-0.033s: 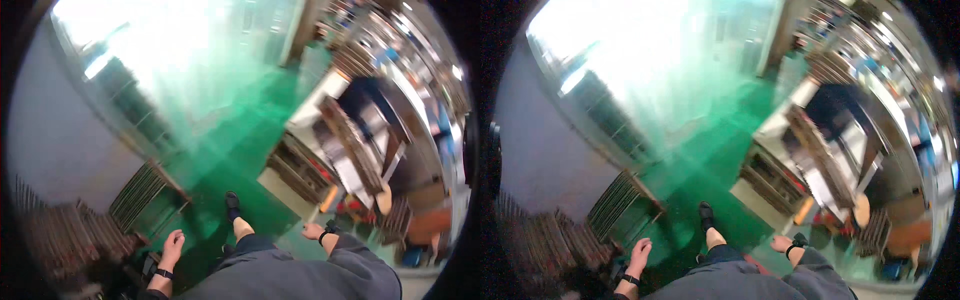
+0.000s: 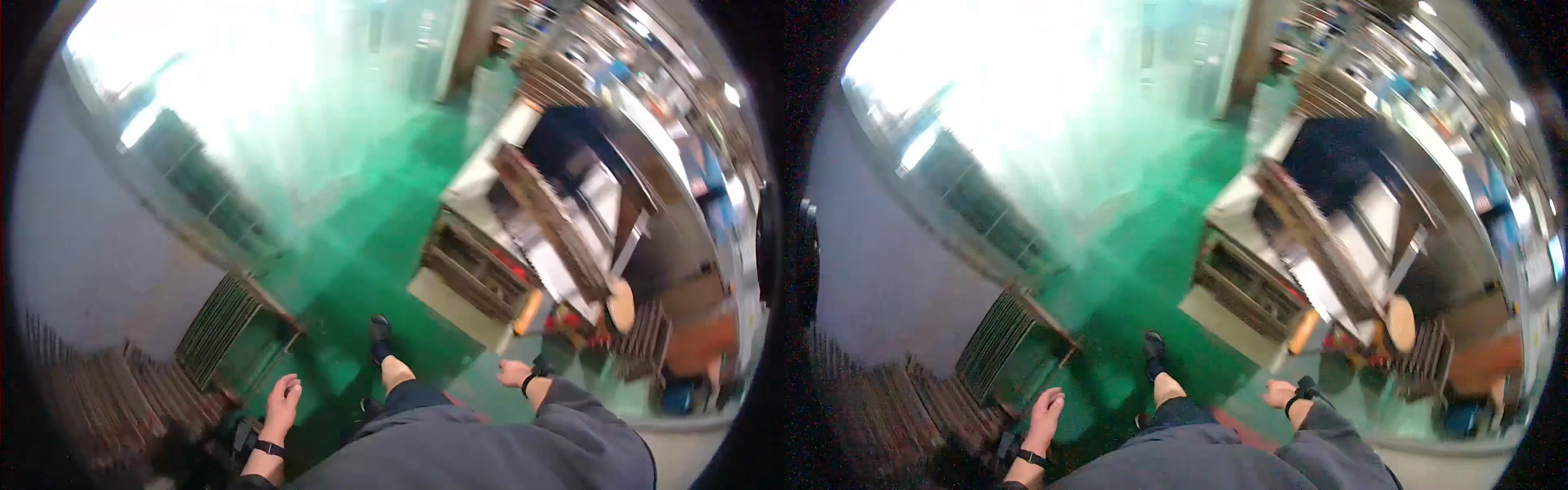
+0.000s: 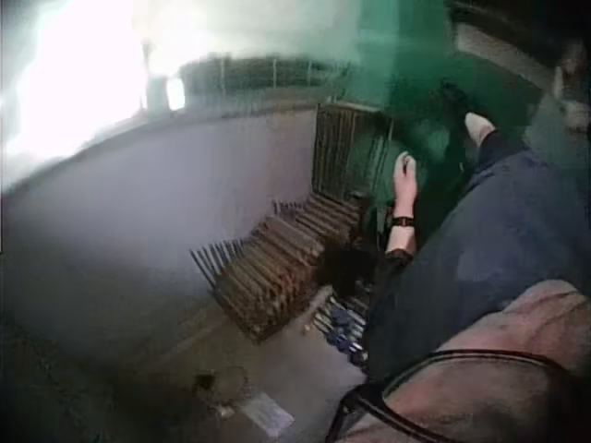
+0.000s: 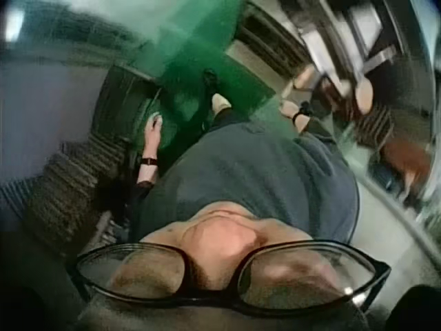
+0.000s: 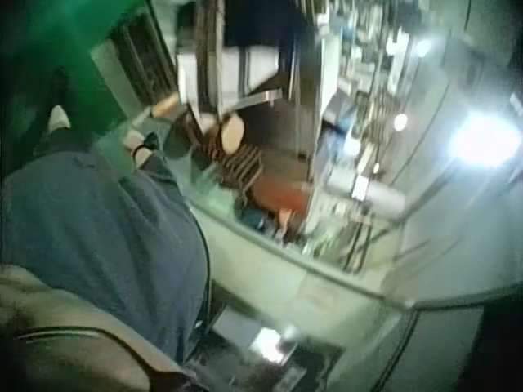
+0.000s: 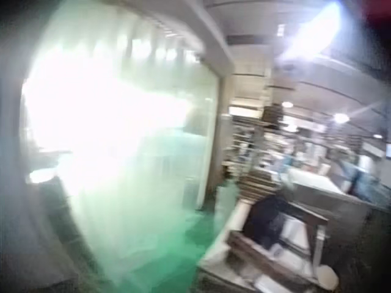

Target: The recorder is transferring large circuit boards from a drying or storage rack into a different transport rack in a factory setting.

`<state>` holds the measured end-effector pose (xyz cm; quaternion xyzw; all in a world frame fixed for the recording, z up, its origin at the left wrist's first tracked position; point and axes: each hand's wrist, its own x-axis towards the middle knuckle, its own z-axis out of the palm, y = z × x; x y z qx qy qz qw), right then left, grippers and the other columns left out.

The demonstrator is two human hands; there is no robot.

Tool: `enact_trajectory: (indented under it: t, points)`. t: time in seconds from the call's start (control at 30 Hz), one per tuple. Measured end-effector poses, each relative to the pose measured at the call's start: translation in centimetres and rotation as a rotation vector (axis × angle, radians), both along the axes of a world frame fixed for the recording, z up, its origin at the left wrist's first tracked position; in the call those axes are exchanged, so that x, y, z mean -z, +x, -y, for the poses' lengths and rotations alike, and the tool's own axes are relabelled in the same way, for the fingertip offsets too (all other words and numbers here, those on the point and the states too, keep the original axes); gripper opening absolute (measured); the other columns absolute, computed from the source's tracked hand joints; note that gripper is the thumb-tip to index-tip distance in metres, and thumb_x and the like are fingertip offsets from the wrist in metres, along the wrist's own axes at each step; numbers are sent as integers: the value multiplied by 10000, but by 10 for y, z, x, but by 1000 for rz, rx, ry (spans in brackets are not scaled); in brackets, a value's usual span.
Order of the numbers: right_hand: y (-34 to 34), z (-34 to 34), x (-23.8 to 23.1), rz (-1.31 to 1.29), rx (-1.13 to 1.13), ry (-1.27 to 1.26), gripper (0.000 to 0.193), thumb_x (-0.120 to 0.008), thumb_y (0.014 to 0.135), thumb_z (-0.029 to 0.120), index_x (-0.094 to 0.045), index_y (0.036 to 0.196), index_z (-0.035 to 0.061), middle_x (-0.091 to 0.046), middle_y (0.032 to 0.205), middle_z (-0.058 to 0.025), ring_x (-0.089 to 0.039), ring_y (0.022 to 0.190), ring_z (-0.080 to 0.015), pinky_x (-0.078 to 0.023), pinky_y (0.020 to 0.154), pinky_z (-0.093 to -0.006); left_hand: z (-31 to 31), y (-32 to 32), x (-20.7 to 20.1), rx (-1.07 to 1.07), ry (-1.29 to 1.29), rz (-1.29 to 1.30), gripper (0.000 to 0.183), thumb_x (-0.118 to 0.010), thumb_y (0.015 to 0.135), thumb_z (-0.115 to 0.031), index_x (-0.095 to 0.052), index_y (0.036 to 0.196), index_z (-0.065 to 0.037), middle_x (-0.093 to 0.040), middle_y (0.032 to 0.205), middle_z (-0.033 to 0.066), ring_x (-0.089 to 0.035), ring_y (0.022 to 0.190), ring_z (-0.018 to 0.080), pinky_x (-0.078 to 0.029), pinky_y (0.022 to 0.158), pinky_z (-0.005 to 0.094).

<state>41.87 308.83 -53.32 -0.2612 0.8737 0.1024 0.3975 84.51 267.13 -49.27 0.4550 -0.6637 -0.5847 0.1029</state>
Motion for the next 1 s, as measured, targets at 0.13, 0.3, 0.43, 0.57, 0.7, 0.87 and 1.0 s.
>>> enact_trajectory:
  t: [0.13, 0.3, 0.43, 0.57, 0.7, 0.87, 1.0]
  points:
    - [-20, -139, -50, -85, 261, -8, 377, -506, 887, 330, -666, 1102, 66, -676, 1110, -169, -624, 1073, -333, -485, 921, -421, -85, -108, -65, 227, -68, -75, 358, -631, 890, -115, -560, 1225, -11, -621, 1144, 119, -580, 1068, 216, -464, 917, 339]
    - [-6, -220, -71, 5, 652, -526, 388, -504, 912, 351, -676, 1091, 52, -698, 1008, -177, -641, 996, -349, -489, 889, -427, -137, -204, -152, 621, -546, -245, 357, -647, 856, -112, -572, 1189, -9, -587, 1212, 163, -549, 1161, 312, -435, 992, 389]
    - [-28, -335, -35, -102, 698, -540, 379, -557, 940, 344, -661, 1039, -7, -694, 847, -111, -645, 763, -199, -515, 746, -338, -218, -302, -228, 700, -770, -458, 365, -646, 840, -92, -585, 1191, -14, -589, 1220, 175, -553, 1143, 348, -435, 993, 404]
    - [-91, -518, -41, -165, 839, -539, 389, -548, 955, 343, -651, 987, -31, -673, 822, -100, -633, 719, -189, -507, 686, -348, -334, -424, -290, 781, -949, -601, 388, -669, 800, -104, -601, 1172, -17, -595, 1211, 164, -556, 1122, 360, -439, 980, 423]
    - [-69, -541, -125, -219, 1268, -556, 466, -525, 931, 400, -642, 1048, -36, -686, 981, -216, -655, 944, -342, -496, 837, -411, -302, -509, -376, 886, -1153, -458, 503, -671, 786, -152, -553, 1257, -22, -520, 1319, 185, -483, 1219, 380, -373, 1045, 458]
    - [-27, -295, -296, -498, 1433, -825, 388, -534, 944, 338, -629, 1024, -29, -685, 839, -129, -659, 802, -263, -503, 745, -368, -15, -543, -463, 874, -1023, -106, 616, -626, 870, -264, -415, 1395, -20, -534, 1283, 236, -503, 1214, 384, -395, 1021, 445]
    - [-47, -280, -278, -306, 1402, -965, 384, -540, 940, 355, -632, 1089, 14, -684, 1035, -169, -654, 974, -319, -506, 859, -390, -25, -580, -491, 924, -540, 103, 368, -571, 918, -293, -572, 1170, -26, -666, 822, 185, -666, 782, 326, -499, 715, 428]
